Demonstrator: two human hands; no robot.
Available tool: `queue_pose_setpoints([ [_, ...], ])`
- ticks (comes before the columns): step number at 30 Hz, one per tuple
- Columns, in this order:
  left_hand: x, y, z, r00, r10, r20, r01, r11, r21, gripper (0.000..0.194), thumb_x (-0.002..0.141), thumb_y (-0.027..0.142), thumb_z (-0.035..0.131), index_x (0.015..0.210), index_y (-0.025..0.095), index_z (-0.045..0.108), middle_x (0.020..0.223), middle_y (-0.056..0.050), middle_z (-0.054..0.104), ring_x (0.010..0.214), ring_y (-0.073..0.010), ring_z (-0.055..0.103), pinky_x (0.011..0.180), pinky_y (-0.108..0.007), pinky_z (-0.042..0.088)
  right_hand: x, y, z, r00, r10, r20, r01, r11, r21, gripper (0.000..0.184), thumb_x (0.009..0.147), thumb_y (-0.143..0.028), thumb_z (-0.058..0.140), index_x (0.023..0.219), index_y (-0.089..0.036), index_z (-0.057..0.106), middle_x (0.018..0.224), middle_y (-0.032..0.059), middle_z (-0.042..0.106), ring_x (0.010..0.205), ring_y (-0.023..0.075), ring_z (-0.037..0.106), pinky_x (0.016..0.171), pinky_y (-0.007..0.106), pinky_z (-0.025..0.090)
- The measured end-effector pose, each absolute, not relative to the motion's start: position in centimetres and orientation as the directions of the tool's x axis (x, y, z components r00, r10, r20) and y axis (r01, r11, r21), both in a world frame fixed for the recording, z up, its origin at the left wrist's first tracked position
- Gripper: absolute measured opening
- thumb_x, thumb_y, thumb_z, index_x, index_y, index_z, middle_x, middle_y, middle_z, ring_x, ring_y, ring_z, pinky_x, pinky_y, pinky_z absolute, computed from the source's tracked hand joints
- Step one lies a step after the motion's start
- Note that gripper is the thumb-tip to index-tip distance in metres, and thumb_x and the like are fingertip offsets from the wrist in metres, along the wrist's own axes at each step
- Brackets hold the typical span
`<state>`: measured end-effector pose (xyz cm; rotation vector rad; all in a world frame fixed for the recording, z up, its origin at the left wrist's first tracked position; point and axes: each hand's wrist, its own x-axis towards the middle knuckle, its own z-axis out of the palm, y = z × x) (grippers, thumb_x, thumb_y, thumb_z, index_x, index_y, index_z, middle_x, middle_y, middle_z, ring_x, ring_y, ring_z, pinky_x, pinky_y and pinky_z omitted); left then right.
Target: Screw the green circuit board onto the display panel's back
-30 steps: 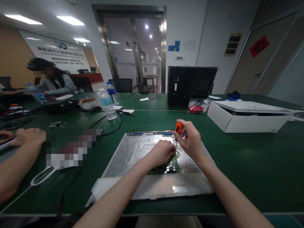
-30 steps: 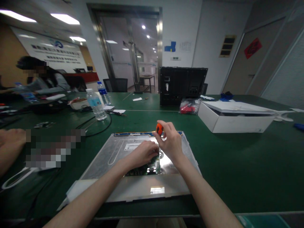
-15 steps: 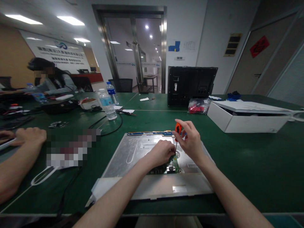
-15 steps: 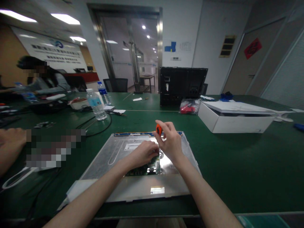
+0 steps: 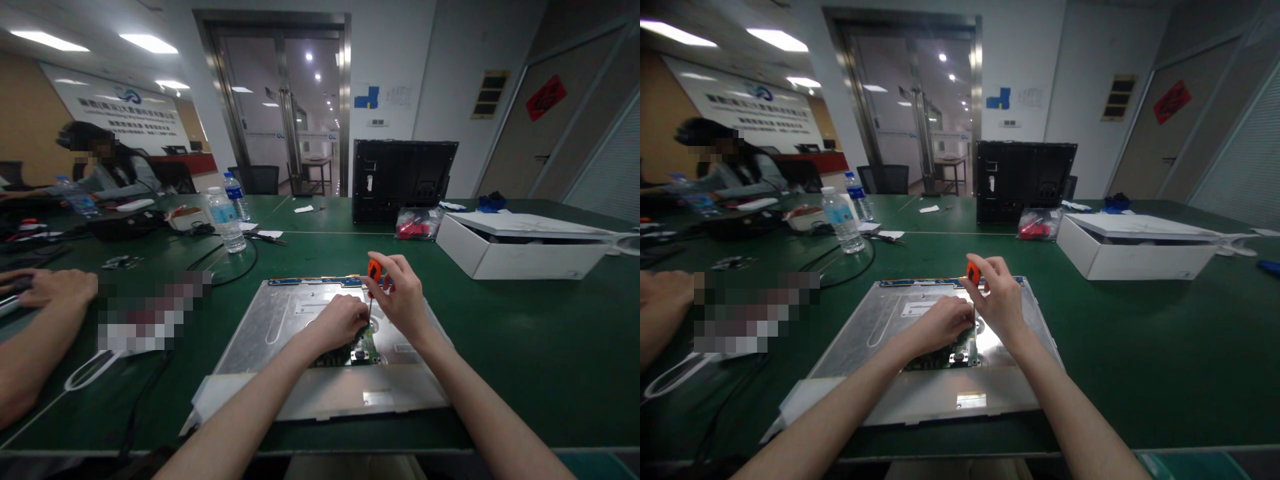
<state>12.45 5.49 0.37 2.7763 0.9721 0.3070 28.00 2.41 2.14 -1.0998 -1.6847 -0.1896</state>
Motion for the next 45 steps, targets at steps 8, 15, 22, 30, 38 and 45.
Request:
queue_pose_setpoints([
  [8,12.42,5.59,0.10,0.766,0.626,0.143,0.584,-0.772,0.251,0.016,0.083,0.009,0.057,0.085,0.015,0.072,0.088,-0.007,0.073,0.082,-0.0202,0.066,0.075,-0.028,0.046,27.83,2.45,1.86,0.021,0.571,0.821,0.728,0.554,-0.404,0.033,0.093,-0.028,0.051,0.124,-0.017,0.056,0.083,0.0022,0.063,0.058,0.0123,0.053,0.058,0.026,0.046],
  [15,12.45,5.70,-0.04,0.768,0.624,0.143,0.583,-0.774,0.249,0.016,0.084,0.009,0.057,0.083,0.015,0.072,0.085,-0.007,0.073,0.080,-0.0198,0.066,0.075,-0.028,0.046,27.95,2.33,2.22,-0.018,0.556,0.831,0.751,0.557,-0.356,0.036,0.093,-0.033,0.056,0.127,-0.020,0.059,0.094,0.0047,0.062,0.060,0.0113,0.054,0.058,0.025,0.046],
  [22,12.41,5.55,0.01,0.767,0.620,0.164,0.575,-0.778,0.254,0.015,0.085,0.010,0.058,0.087,0.016,0.072,0.089,-0.007,0.073,0.084,-0.0202,0.065,0.078,-0.029,0.046,27.89,2.26,2.14,0.011,0.550,0.835,0.721,0.574,-0.387,0.035,0.092,-0.028,0.054,0.125,-0.019,0.059,0.093,0.0056,0.065,0.065,0.0136,0.057,0.059,0.026,0.049],
  [30,12.41,5.59,-0.01,0.766,0.623,0.162,0.579,-0.777,0.248,0.014,0.084,0.010,0.059,0.084,0.015,0.072,0.087,-0.007,0.073,0.082,-0.0197,0.065,0.078,-0.029,0.047,27.96,2.38,2.21,-0.026,0.559,0.829,0.733,0.574,-0.365,0.038,0.093,-0.029,0.055,0.129,-0.020,0.059,0.089,0.0043,0.064,0.062,0.0123,0.056,0.058,0.025,0.048],
  [38,12.45,5.43,0.05,0.760,0.629,0.165,0.584,-0.771,0.252,0.016,0.084,0.010,0.057,0.083,0.016,0.072,0.087,-0.007,0.073,0.082,-0.0196,0.065,0.076,-0.029,0.047,27.97,2.36,2.10,0.015,0.551,0.834,0.726,0.568,-0.388,0.031,0.090,-0.033,0.060,0.117,-0.019,0.060,0.086,0.0029,0.063,0.061,0.0125,0.054,0.056,0.025,0.046],
  [45,12.45,5.34,0.29,0.761,0.628,0.163,0.583,-0.772,0.254,0.016,0.084,0.009,0.057,0.084,0.015,0.072,0.087,-0.008,0.073,0.081,-0.0206,0.066,0.076,-0.029,0.047,27.89,2.36,2.18,-0.025,0.551,0.834,0.730,0.580,-0.362,0.038,0.092,-0.028,0.054,0.130,-0.019,0.056,0.087,0.0027,0.061,0.060,0.0121,0.053,0.058,0.026,0.046],
])
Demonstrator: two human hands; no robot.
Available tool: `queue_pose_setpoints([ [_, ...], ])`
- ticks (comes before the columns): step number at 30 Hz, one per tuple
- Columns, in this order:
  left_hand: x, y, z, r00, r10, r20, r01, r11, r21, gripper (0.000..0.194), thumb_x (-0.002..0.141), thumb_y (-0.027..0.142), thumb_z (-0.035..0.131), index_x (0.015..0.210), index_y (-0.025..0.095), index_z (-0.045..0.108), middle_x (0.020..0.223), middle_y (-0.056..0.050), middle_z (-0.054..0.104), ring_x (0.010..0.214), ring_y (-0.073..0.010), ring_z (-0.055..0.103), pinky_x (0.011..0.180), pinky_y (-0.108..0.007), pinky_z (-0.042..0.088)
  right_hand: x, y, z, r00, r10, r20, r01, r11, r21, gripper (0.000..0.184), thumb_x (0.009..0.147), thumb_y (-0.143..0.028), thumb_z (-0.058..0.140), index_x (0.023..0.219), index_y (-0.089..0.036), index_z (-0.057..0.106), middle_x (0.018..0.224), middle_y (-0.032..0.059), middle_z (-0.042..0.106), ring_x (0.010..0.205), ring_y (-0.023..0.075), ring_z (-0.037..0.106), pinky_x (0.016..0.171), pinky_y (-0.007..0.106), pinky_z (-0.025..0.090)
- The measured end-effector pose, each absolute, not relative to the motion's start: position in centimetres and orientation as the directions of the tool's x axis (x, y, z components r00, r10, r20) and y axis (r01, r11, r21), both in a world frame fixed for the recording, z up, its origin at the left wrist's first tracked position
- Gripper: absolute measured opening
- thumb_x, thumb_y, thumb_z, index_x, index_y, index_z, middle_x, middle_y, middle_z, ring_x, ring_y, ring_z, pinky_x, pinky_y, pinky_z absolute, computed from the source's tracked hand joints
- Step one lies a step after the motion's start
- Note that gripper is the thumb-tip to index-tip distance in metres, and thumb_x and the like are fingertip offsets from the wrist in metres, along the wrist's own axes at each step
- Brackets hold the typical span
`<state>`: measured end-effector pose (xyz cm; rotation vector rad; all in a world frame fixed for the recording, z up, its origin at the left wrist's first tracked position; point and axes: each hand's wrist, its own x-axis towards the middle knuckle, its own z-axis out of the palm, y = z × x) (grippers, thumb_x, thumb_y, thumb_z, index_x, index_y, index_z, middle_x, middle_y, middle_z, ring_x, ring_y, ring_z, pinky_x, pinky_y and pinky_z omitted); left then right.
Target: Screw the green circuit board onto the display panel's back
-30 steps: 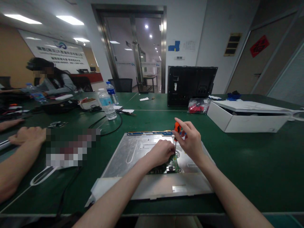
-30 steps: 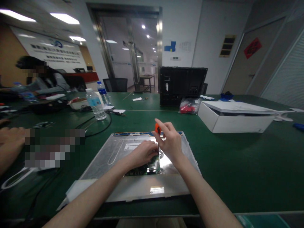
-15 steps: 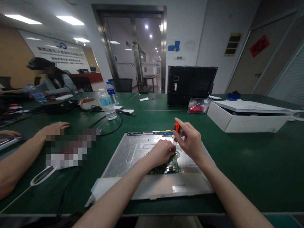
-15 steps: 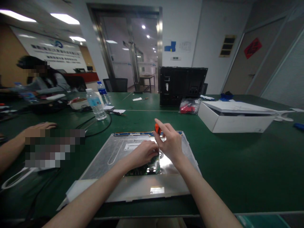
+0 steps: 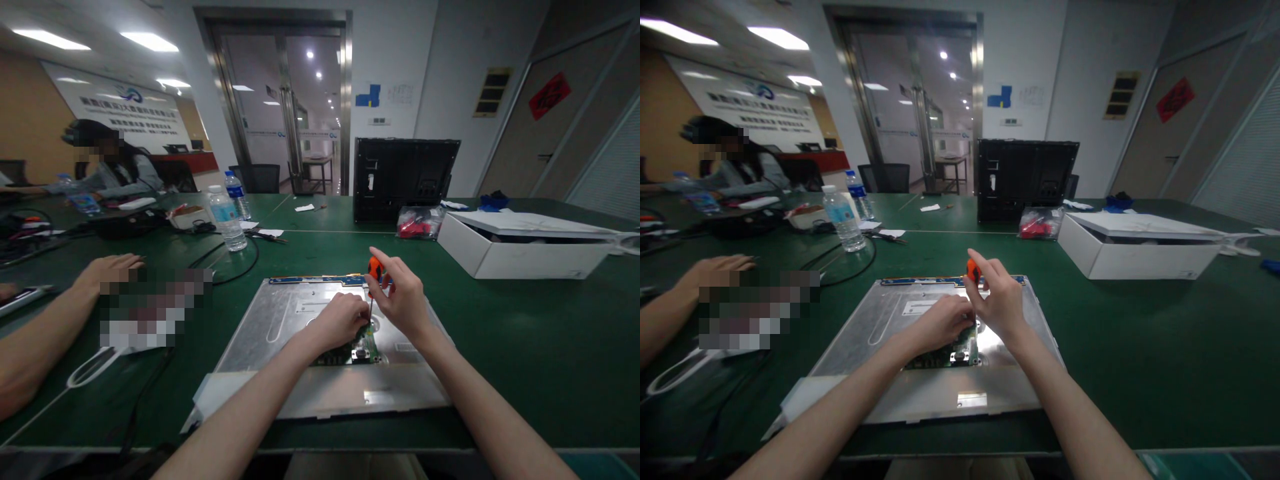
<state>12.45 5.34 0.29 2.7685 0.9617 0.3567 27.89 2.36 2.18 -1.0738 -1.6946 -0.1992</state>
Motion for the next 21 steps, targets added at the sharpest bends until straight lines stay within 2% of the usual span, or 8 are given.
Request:
queue_pose_setpoints([
  [5,12.38,5.33,0.30,0.765,0.625,0.154,0.583,-0.774,0.247,0.017,0.084,0.008,0.058,0.088,0.015,0.072,0.089,-0.008,0.074,0.084,-0.0210,0.067,0.078,-0.029,0.047,27.77,2.24,2.13,-0.001,0.572,0.820,0.704,0.583,-0.406,0.035,0.091,-0.022,0.049,0.124,-0.018,0.057,0.084,0.0018,0.064,0.057,0.0114,0.052,0.055,0.024,0.045],
  [9,12.43,5.32,0.43,0.759,0.634,0.147,0.595,-0.768,0.238,0.015,0.084,0.010,0.058,0.085,0.016,0.072,0.087,-0.007,0.073,0.082,-0.0203,0.066,0.076,-0.028,0.047,27.95,2.33,2.18,-0.004,0.558,0.830,0.730,0.568,-0.378,0.031,0.090,-0.029,0.057,0.120,-0.020,0.060,0.086,0.0025,0.062,0.062,0.0123,0.054,0.057,0.025,0.045],
  [15,12.52,5.43,0.34,0.756,0.640,0.138,0.604,-0.764,0.227,0.015,0.085,0.011,0.058,0.081,0.015,0.072,0.083,-0.007,0.072,0.077,-0.0199,0.065,0.073,-0.028,0.046,28.09,2.59,1.98,-0.015,0.561,0.827,0.741,0.561,-0.368,0.040,0.091,-0.030,0.059,0.130,-0.022,0.058,0.093,0.0037,0.061,0.061,0.0109,0.053,0.058,0.025,0.045],
  [18,12.50,5.57,0.09,0.763,0.631,0.142,0.594,-0.770,0.232,0.014,0.085,0.011,0.059,0.086,0.016,0.072,0.088,-0.007,0.073,0.082,-0.0202,0.066,0.077,-0.028,0.047,27.88,2.51,1.91,0.013,0.561,0.828,0.736,0.554,-0.388,0.042,0.090,-0.025,0.054,0.132,-0.019,0.054,0.083,0.0012,0.061,0.059,0.0118,0.054,0.057,0.025,0.045],
  [21,12.46,5.67,-0.09,0.766,0.626,0.145,0.587,-0.774,0.237,0.014,0.085,0.011,0.059,0.087,0.016,0.072,0.089,-0.006,0.074,0.084,-0.0202,0.066,0.078,-0.029,0.047,27.70,2.41,1.93,0.072,0.559,0.826,0.723,0.541,-0.429,0.036,0.087,-0.022,0.052,0.122,-0.016,0.057,0.074,-0.0013,0.059,0.053,0.0116,0.052,0.054,0.025,0.044],
])
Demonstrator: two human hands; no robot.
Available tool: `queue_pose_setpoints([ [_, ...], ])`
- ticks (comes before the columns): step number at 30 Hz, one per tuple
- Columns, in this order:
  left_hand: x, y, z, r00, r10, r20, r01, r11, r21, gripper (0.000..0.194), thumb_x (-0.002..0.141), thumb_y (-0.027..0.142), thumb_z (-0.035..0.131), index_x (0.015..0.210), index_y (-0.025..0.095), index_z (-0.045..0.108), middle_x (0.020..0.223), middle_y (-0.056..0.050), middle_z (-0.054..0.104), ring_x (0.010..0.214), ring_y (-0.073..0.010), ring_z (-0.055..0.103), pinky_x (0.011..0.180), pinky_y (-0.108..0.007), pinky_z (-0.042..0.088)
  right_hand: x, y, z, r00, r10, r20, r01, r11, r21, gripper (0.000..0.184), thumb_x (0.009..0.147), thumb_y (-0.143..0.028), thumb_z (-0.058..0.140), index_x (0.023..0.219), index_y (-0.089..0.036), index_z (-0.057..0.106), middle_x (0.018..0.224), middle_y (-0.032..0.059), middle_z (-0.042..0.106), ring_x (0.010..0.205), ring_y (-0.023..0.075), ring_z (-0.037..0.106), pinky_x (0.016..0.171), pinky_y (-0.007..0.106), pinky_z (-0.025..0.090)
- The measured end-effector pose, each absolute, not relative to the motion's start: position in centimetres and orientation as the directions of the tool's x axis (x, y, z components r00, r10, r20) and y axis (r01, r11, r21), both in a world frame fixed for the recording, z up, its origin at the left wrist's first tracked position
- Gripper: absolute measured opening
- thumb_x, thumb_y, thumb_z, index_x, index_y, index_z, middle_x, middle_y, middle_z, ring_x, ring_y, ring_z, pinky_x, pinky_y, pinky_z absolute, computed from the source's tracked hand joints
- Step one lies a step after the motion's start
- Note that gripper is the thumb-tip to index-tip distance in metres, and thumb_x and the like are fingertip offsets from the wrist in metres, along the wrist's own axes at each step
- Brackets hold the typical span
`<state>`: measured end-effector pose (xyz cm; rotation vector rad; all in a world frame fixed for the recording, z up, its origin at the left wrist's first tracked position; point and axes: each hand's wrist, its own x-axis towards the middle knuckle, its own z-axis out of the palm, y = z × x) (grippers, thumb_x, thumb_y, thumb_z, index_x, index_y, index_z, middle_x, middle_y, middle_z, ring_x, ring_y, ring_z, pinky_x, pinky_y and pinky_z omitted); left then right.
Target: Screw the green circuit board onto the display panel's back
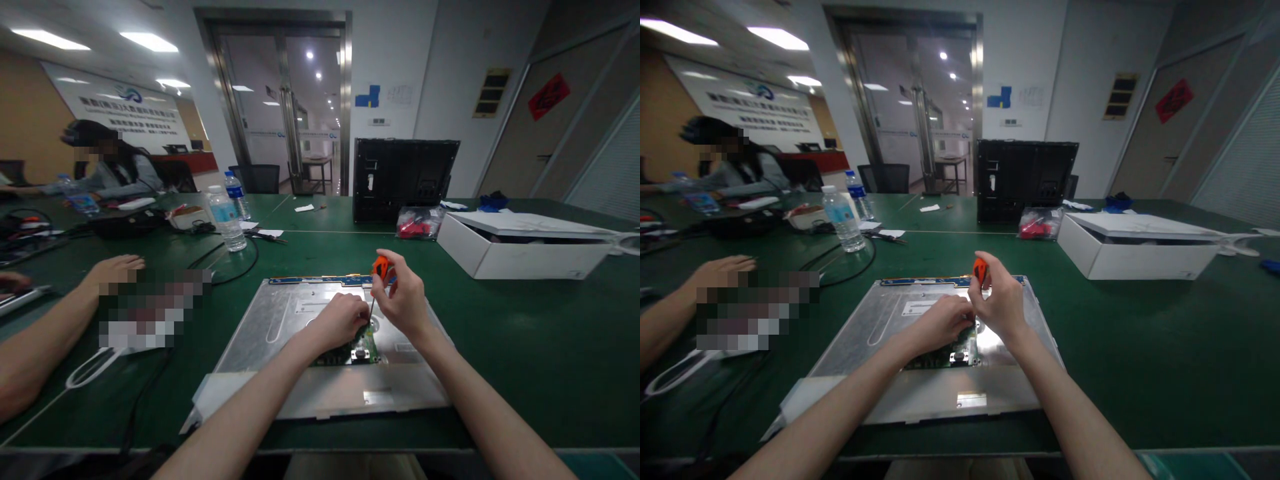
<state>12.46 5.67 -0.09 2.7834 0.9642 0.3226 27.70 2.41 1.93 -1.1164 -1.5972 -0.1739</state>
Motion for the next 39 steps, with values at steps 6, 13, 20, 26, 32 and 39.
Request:
queue_pose_setpoints([
  [6,12.48,5.49,0.15,0.754,0.640,0.147,0.602,-0.764,0.234,0.015,0.084,0.010,0.058,0.081,0.016,0.071,0.084,-0.005,0.072,0.079,-0.0198,0.065,0.074,-0.028,0.046,28.01,2.54,2.04,0.012,0.534,0.845,0.745,0.559,-0.363,0.032,0.089,-0.031,0.061,0.119,-0.019,0.060,0.090,0.0035,0.061,0.060,0.0116,0.055,0.055,0.024,0.044],
  [13,12.44,5.52,0.05,0.762,0.630,0.151,0.591,-0.772,0.233,0.015,0.085,0.010,0.057,0.084,0.016,0.072,0.087,-0.006,0.073,0.081,-0.0198,0.065,0.075,-0.028,0.046,27.80,2.52,1.87,0.026,0.562,0.826,0.734,0.551,-0.398,0.038,0.089,-0.024,0.054,0.127,-0.018,0.056,0.087,0.0031,0.065,0.060,0.0121,0.055,0.056,0.025,0.046],
  [20,12.48,5.48,0.15,0.755,0.640,0.146,0.604,-0.764,0.227,0.013,0.084,0.011,0.060,0.082,0.016,0.072,0.084,-0.006,0.072,0.079,-0.0200,0.065,0.074,-0.028,0.046,27.98,2.59,2.03,0.021,0.546,0.837,0.757,0.538,-0.370,0.032,0.088,-0.032,0.062,0.118,-0.020,0.059,0.087,0.0026,0.061,0.061,0.0126,0.055,0.056,0.026,0.045],
  [26,12.54,5.44,0.21,0.759,0.635,0.143,0.600,-0.768,0.224,0.015,0.085,0.010,0.058,0.084,0.016,0.072,0.085,-0.007,0.073,0.080,-0.0202,0.066,0.074,-0.028,0.046,27.94,2.60,1.95,0.009,0.570,0.822,0.742,0.547,-0.387,0.041,0.089,-0.025,0.057,0.130,-0.019,0.055,0.087,0.0024,0.063,0.060,0.0126,0.056,0.058,0.026,0.046],
  [32,12.47,5.38,0.22,0.760,0.632,0.149,0.595,-0.770,0.230,0.016,0.086,0.010,0.058,0.086,0.015,0.073,0.088,-0.007,0.073,0.082,-0.0208,0.066,0.076,-0.029,0.046,27.89,2.59,1.84,0.057,0.574,0.817,0.735,0.529,-0.423,0.034,0.086,-0.024,0.056,0.120,-0.018,0.057,0.090,0.0042,0.065,0.061,0.0135,0.055,0.056,0.026,0.045],
  [39,12.52,5.45,0.20,0.752,0.643,0.146,0.608,-0.762,0.222,0.016,0.085,0.010,0.058,0.081,0.016,0.072,0.082,-0.006,0.073,0.079,-0.0205,0.065,0.074,-0.028,0.046,27.96,2.71,2.09,0.028,0.571,0.820,0.767,0.514,-0.383,0.040,0.088,-0.031,0.061,0.126,-0.021,0.058,0.088,0.0037,0.064,0.067,0.0151,0.059,0.059,0.027,0.046],
])
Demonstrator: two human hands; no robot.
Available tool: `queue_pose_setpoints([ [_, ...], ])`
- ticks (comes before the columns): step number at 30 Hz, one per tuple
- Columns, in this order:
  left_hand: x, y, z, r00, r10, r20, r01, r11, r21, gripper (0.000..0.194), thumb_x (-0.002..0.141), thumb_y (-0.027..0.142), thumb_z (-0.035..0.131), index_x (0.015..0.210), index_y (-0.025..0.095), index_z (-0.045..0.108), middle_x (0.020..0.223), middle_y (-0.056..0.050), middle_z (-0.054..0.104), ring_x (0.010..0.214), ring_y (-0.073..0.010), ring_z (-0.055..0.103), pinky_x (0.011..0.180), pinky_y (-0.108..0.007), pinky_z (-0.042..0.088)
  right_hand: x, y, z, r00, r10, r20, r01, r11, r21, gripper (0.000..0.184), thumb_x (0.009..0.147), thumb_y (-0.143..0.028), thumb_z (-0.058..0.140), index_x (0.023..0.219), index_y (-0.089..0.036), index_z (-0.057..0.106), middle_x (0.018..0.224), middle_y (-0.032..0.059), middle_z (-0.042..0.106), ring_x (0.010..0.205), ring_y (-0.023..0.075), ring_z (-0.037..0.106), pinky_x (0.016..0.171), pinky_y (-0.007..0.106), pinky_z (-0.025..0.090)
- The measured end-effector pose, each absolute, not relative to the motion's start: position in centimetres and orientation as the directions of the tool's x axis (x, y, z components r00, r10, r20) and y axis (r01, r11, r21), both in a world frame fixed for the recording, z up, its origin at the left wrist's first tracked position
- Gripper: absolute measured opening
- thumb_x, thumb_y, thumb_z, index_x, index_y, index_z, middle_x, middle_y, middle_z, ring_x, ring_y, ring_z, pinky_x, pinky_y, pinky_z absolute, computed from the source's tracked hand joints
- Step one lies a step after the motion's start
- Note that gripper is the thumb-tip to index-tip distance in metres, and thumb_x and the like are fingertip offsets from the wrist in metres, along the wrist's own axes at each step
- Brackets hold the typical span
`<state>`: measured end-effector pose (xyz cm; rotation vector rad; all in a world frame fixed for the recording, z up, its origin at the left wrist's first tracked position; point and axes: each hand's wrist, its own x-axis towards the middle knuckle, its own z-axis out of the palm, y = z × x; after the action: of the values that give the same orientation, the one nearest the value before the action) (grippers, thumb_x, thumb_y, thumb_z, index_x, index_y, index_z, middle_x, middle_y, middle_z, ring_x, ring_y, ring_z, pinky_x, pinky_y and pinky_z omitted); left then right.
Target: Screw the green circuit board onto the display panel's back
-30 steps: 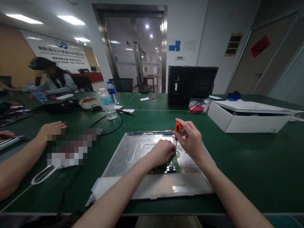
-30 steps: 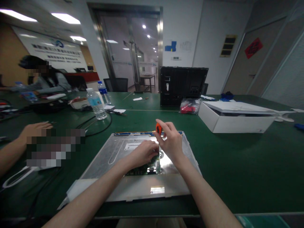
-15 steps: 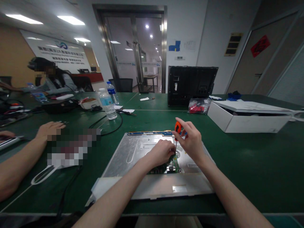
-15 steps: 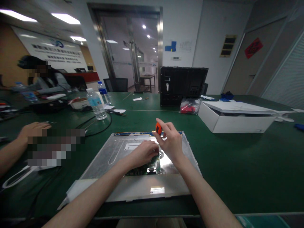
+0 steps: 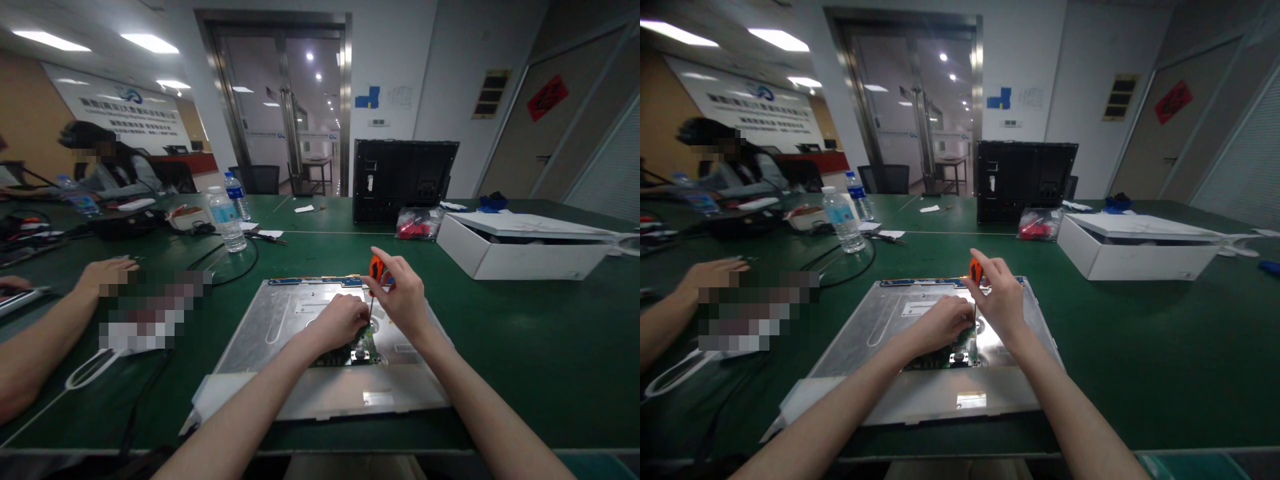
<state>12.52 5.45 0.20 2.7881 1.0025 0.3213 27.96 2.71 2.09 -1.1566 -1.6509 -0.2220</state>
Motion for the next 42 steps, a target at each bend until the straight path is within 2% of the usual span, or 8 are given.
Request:
queue_pose_setpoints([
  [6,12.45,5.36,0.33,0.759,0.634,0.148,0.600,-0.769,0.219,0.016,0.086,0.012,0.057,0.084,0.016,0.073,0.085,-0.006,0.073,0.080,-0.0202,0.066,0.075,-0.029,0.046,27.76,2.66,1.67,0.105,0.605,0.789,0.737,0.485,-0.470,0.038,0.085,-0.022,0.053,0.122,-0.017,0.054,0.093,0.0057,0.069,0.059,0.0138,0.058,0.056,0.027,0.046],
  [11,12.45,5.30,0.38,0.756,0.639,0.143,0.605,-0.765,0.219,0.016,0.085,0.010,0.057,0.083,0.016,0.072,0.085,-0.006,0.073,0.080,-0.0200,0.066,0.074,-0.028,0.046,27.84,2.54,2.01,0.072,0.575,0.815,0.750,0.508,-0.424,0.030,0.087,-0.030,0.059,0.115,-0.019,0.057,0.091,0.0045,0.065,0.066,0.0148,0.058,0.058,0.027,0.047],
  [16,12.54,5.32,0.33,0.753,0.643,0.137,0.612,-0.762,0.213,0.015,0.085,0.011,0.058,0.082,0.016,0.072,0.082,-0.006,0.072,0.080,-0.0209,0.065,0.075,-0.029,0.045,28.01,2.64,2.19,0.056,0.575,0.816,0.775,0.490,-0.399,0.034,0.088,-0.032,0.062,0.120,-0.021,0.060,0.092,0.0045,0.060,0.069,0.0154,0.058,0.059,0.027,0.047],
  [20,12.55,5.29,0.39,0.753,0.645,0.132,0.614,-0.761,0.211,0.016,0.085,0.010,0.057,0.083,0.016,0.072,0.083,-0.007,0.072,0.081,-0.0212,0.065,0.074,-0.029,0.046,27.96,2.70,1.99,0.056,0.586,0.808,0.762,0.498,-0.414,0.039,0.089,-0.029,0.058,0.126,-0.018,0.058,0.095,0.0068,0.062,0.072,0.0167,0.060,0.058,0.027,0.048],
  [25,12.43,5.16,0.57,0.759,0.635,0.141,0.598,-0.767,0.233,0.015,0.085,0.011,0.057,0.087,0.016,0.072,0.087,-0.006,0.073,0.082,-0.0200,0.066,0.075,-0.028,0.046,27.82,2.55,1.84,0.093,0.560,0.823,0.731,0.523,-0.439,0.036,0.085,-0.021,0.052,0.121,-0.018,0.056,0.096,0.0072,0.067,0.069,0.0161,0.061,0.059,0.028,0.051],
  [29,12.43,5.22,0.49,0.756,0.639,0.143,0.599,-0.763,0.244,0.016,0.084,0.009,0.057,0.085,0.016,0.072,0.085,-0.006,0.073,0.080,-0.0196,0.065,0.074,-0.028,0.046,27.86,2.48,2.09,0.079,0.554,0.829,0.729,0.535,-0.427,0.030,0.086,-0.028,0.059,0.114,-0.019,0.059,0.093,0.0061,0.065,0.072,0.0170,0.061,0.058,0.027,0.050],
  [33,12.46,5.36,0.33,0.755,0.641,0.141,0.604,-0.763,0.231,0.015,0.084,0.009,0.058,0.081,0.015,0.071,0.083,-0.007,0.072,0.080,-0.0209,0.065,0.074,-0.029,0.046,27.93,2.52,2.34,0.057,0.573,0.818,0.752,0.514,-0.413,0.035,0.088,-0.033,0.061,0.120,-0.020,0.061,0.093,0.0065,0.063,0.073,0.0175,0.060,0.056,0.026,0.048],
  [42,12.40,5.37,0.29,0.763,0.631,0.140,0.591,-0.769,0.244,0.016,0.084,0.010,0.058,0.085,0.016,0.072,0.087,-0.006,0.073,0.080,-0.0194,0.065,0.076,-0.028,0.046,27.85,2.57,1.66,0.113,0.586,0.802,0.715,0.512,-0.475,0.034,0.084,-0.022,0.054,0.118,-0.018,0.054,0.091,0.0054,0.066,0.068,0.0162,0.061,0.060,0.027,0.050],
])
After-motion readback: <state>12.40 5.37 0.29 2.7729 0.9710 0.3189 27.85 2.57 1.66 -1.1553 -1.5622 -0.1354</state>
